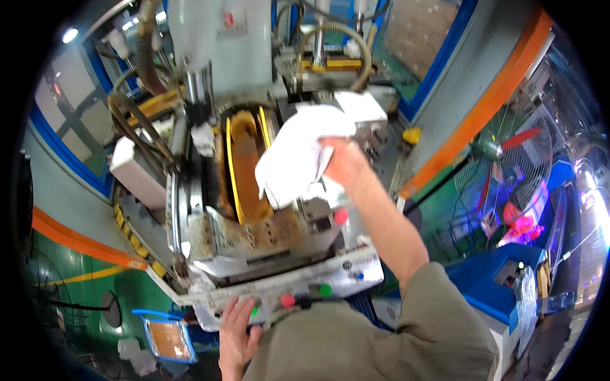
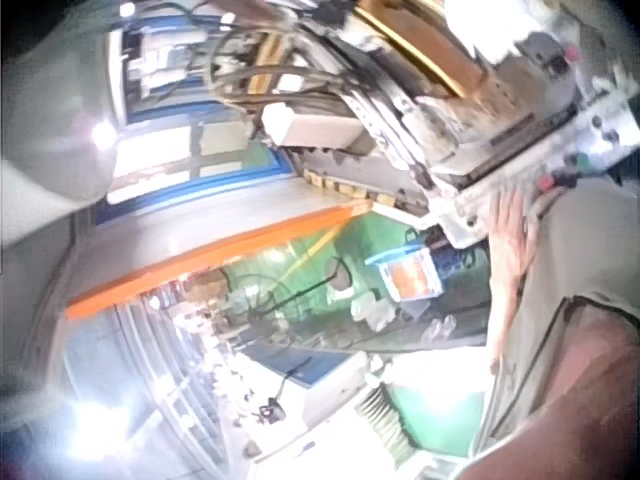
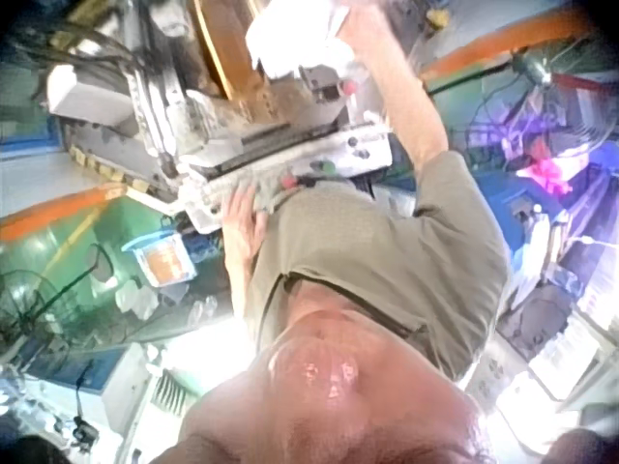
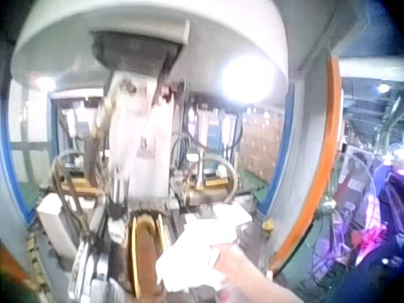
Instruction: The person uses a white cloth to wipe the interior surfaces of a large industrial machine, focusing on a central yellow metal component. The person repeatedly wipes the same area, adjusting the cloth and hand position to reach different parts of the machine's interior.
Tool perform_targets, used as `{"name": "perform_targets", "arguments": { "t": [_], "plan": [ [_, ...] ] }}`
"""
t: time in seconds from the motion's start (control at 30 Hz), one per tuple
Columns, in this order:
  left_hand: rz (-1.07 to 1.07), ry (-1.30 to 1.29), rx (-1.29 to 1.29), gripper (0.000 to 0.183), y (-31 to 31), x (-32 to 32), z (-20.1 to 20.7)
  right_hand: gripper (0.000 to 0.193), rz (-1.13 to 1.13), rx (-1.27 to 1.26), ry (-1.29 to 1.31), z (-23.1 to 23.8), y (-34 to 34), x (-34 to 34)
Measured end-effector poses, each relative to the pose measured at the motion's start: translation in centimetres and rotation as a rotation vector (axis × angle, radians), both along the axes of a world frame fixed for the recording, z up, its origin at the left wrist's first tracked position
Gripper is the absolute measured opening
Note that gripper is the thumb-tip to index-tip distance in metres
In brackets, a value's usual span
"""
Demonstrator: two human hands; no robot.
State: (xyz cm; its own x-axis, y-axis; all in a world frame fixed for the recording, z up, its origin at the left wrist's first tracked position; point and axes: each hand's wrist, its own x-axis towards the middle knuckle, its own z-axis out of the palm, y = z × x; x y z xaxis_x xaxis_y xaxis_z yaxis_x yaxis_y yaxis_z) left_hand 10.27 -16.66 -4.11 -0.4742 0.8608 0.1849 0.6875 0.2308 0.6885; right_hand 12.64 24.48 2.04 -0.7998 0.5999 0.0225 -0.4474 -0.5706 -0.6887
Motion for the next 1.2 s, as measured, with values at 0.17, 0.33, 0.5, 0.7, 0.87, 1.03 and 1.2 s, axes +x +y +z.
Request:
{"name": "perform_targets", "arguments": {
  "t": [0.17,0.33,0.5,0.7,0.87,1.03,1.2],
  "plan": [
    [-0.281,-0.044,-0.081,0.049,5.3,-0.2,-2.0,0.041,-0.357,0.024,-0.097,1.3,-0.2,7.3],
    [-0.586,0.072,-0.087,0.043,10.7,2.0,-8.3,0.038,-0.379,-0.043,0.043,-1.9,0.5,18.1],
    [-0.837,0.382,-0.18,0.051,15.9,6.1,-14.6,0.035,-0.746,-0.155,-0.152,-2.5,-4.1,25.2],
    [-0.886,0.547,-0.158,0.065,17.9,7.3,-16.2,0.035,-0.77,-0.239,-0.131,-5.6,-7.8,33.2],
    [-0.96,0.588,-0.282,0.069,20.2,9.2,-16.3,0.033,-0.851,-0.379,-0.177,-7.4,-10.5,35.3],
    [-0.949,0.698,-0.253,0.069,19.9,9.2,-17.0,0.032,-0.865,-0.389,-0.174,-8.0,-11.5,35.2],
    [-0.958,0.59,-0.3,0.068,20.9,9.8,-16.4,0.031,-0.905,-0.457,-0.231,-7.2,-10.9,34.3]
  ]
}}
